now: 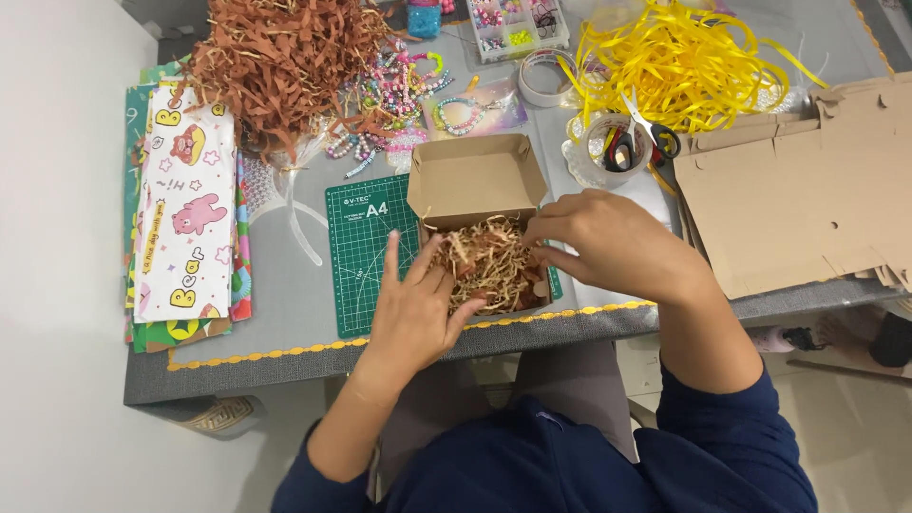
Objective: Assembling a cardboard box, filling it with shredded paper, and placing a small gift item inside.
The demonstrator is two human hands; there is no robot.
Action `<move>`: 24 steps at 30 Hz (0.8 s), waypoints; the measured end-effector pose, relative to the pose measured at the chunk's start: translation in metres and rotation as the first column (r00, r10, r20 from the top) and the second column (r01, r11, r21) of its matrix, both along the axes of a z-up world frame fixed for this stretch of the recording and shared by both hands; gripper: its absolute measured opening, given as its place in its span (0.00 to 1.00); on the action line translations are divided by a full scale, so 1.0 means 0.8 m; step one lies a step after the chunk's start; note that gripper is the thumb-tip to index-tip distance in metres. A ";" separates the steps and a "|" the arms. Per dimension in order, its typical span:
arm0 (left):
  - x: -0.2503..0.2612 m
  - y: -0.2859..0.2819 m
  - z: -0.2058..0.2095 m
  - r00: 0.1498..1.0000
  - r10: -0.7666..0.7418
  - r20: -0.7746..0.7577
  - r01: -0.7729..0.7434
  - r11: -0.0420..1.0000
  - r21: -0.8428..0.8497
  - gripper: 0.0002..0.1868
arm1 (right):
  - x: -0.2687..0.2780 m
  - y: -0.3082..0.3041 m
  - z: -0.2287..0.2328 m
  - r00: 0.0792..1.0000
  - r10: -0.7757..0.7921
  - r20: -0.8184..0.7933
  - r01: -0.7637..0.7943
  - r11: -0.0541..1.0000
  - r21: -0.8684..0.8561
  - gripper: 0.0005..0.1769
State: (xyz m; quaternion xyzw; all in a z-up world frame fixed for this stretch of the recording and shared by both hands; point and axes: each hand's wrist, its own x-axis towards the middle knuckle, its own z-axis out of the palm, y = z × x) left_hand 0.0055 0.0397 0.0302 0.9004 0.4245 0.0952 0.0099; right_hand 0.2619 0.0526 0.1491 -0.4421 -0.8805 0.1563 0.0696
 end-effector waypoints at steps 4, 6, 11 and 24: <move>0.022 0.013 0.031 0.979 -0.081 -0.187 0.069 0.995 -0.067 0.44 | -0.024 0.010 -0.082 0.980 0.059 0.192 -0.061 0.998 0.002 0.09; 0.026 0.020 0.039 0.975 -0.131 -0.177 0.110 0.986 -0.122 0.42 | -0.033 0.017 -0.136 0.926 0.107 0.362 -0.157 0.981 0.111 0.06; 0.026 0.028 0.008 0.982 -0.165 -0.097 0.162 0.986 -0.033 0.33 | -0.040 0.019 -0.138 0.944 0.098 0.316 -0.150 0.978 0.146 0.11; -0.017 -0.026 0.059 0.936 -0.275 0.219 0.314 0.934 -0.169 0.16 | -0.045 -0.006 -0.041 0.967 0.179 -0.180 -0.225 0.934 -0.280 0.13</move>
